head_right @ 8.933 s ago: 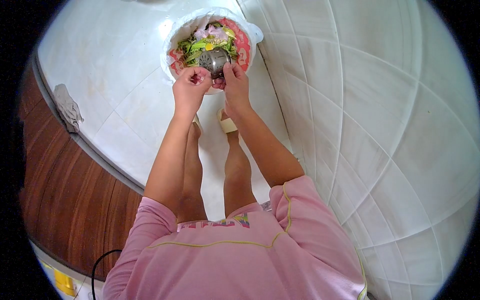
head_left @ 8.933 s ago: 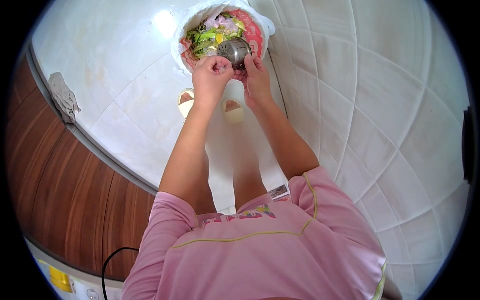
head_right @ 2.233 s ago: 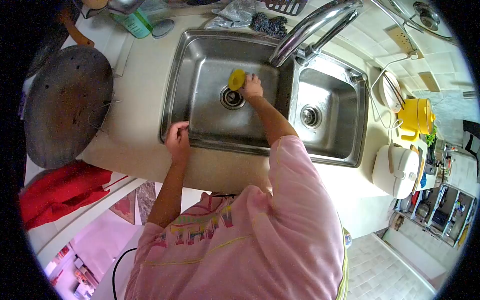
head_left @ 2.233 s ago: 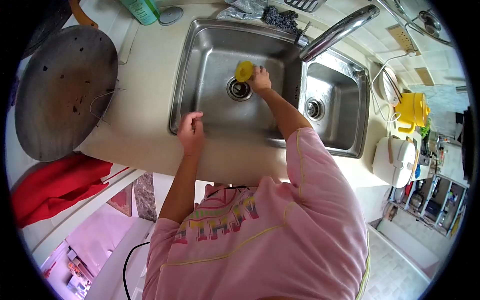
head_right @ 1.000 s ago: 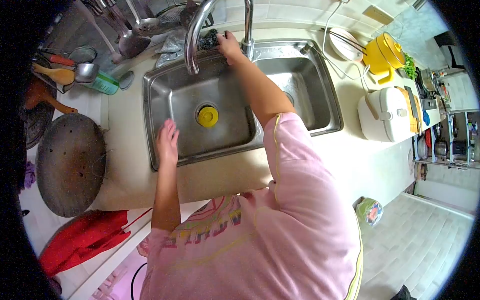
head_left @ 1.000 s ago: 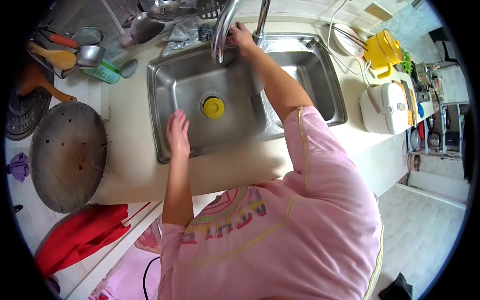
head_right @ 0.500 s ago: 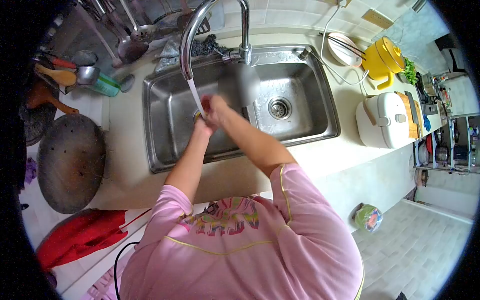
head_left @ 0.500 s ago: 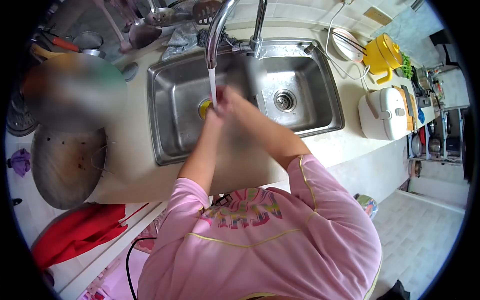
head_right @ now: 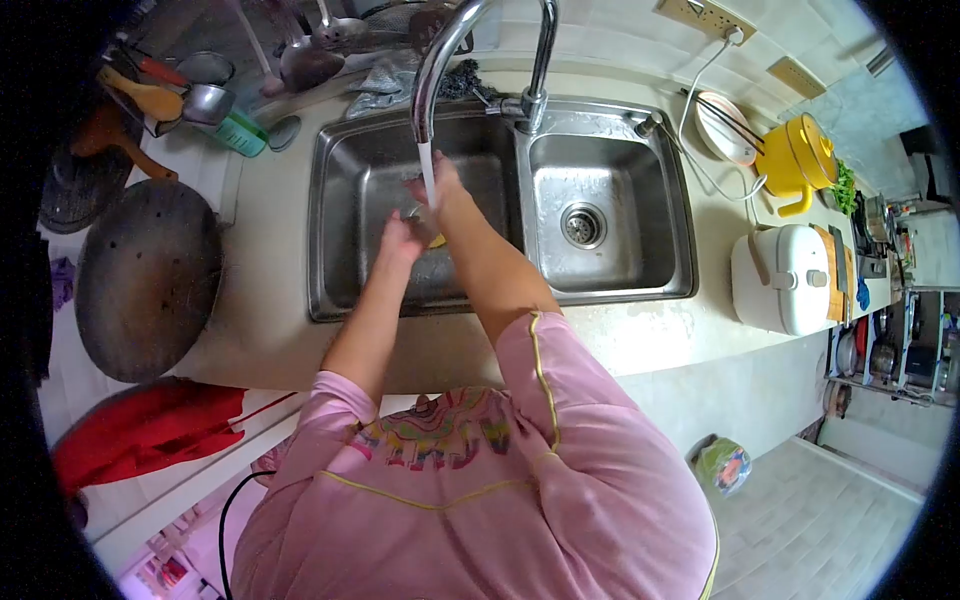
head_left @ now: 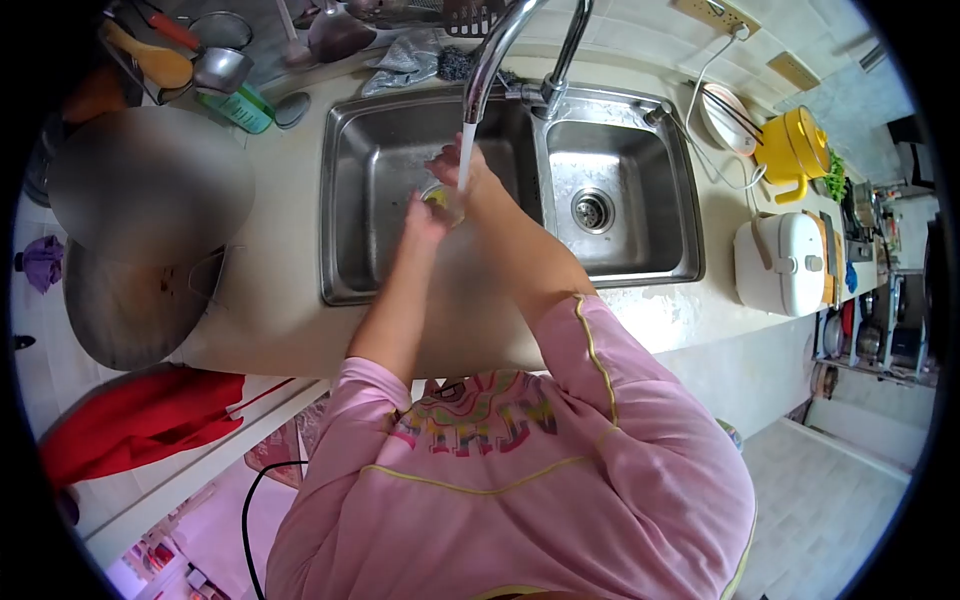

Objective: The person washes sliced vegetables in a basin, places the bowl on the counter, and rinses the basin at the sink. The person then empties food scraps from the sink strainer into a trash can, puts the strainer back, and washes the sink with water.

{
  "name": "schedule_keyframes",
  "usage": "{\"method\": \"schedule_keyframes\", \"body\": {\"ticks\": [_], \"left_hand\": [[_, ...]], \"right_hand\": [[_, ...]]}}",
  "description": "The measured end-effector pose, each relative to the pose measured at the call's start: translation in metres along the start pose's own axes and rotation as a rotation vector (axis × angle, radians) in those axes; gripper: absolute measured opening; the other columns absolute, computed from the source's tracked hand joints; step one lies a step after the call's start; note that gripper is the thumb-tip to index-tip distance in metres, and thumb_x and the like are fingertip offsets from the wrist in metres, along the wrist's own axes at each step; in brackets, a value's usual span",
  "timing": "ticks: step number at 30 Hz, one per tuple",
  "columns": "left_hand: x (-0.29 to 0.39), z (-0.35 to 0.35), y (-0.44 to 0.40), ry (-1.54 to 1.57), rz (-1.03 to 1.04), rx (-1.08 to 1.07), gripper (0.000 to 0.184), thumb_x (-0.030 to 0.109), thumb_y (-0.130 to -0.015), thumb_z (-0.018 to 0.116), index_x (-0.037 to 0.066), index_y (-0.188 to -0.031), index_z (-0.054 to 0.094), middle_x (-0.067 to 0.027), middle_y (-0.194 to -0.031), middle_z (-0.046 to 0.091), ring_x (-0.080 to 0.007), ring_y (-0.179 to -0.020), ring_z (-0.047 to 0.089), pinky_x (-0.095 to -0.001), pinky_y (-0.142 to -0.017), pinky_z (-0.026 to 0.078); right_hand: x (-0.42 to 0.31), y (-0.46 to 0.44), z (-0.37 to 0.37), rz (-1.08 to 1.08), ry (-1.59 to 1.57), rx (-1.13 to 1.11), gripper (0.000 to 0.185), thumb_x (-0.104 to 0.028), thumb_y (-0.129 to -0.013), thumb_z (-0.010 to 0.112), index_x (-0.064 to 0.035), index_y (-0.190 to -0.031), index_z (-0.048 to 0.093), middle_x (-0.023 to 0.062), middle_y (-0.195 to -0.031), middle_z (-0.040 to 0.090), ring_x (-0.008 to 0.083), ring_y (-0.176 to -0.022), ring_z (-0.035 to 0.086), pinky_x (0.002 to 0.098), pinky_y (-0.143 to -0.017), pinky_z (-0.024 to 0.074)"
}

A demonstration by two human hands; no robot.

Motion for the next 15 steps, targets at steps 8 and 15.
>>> {"method": "schedule_keyframes", "body": {"ticks": [8, 15], "left_hand": [[-0.024, -0.014, 0.007, -0.334, 0.165, -0.244, 0.051, 0.048, -0.088, 0.025, 0.010, -0.114, 0.045, -0.0084, -0.116, 0.043, -0.0265, -0.103, 0.043, -0.0463, -0.085, 0.037], [0.041, -0.076, 0.025, -0.288, 0.146, 0.095, 0.062, 0.052, -0.086, 0.030, 0.001, -0.120, 0.036, -0.0138, -0.111, 0.045, -0.0262, -0.092, 0.043, -0.0419, -0.081, 0.036]], "right_hand": [[0.061, 0.015, -0.047, 0.345, -0.452, 0.323, 0.033, -0.024, -0.088, 0.032, 0.0013, -0.104, 0.045, 0.0146, -0.101, 0.050, 0.0296, -0.084, 0.048, 0.0468, -0.075, 0.0412], [0.061, -0.043, 0.048, 0.347, -0.360, 0.057, 0.049, -0.031, -0.088, 0.033, 0.0028, -0.124, 0.030, 0.0200, -0.123, 0.036, 0.0317, -0.110, 0.037, 0.0465, -0.091, 0.0314]]}}
Point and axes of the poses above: each hand's wrist, its own y-axis away from the middle knuckle, its own z-axis out of the palm, x = y × z, the point moved 9 cm from there along -y, towards the middle knuckle
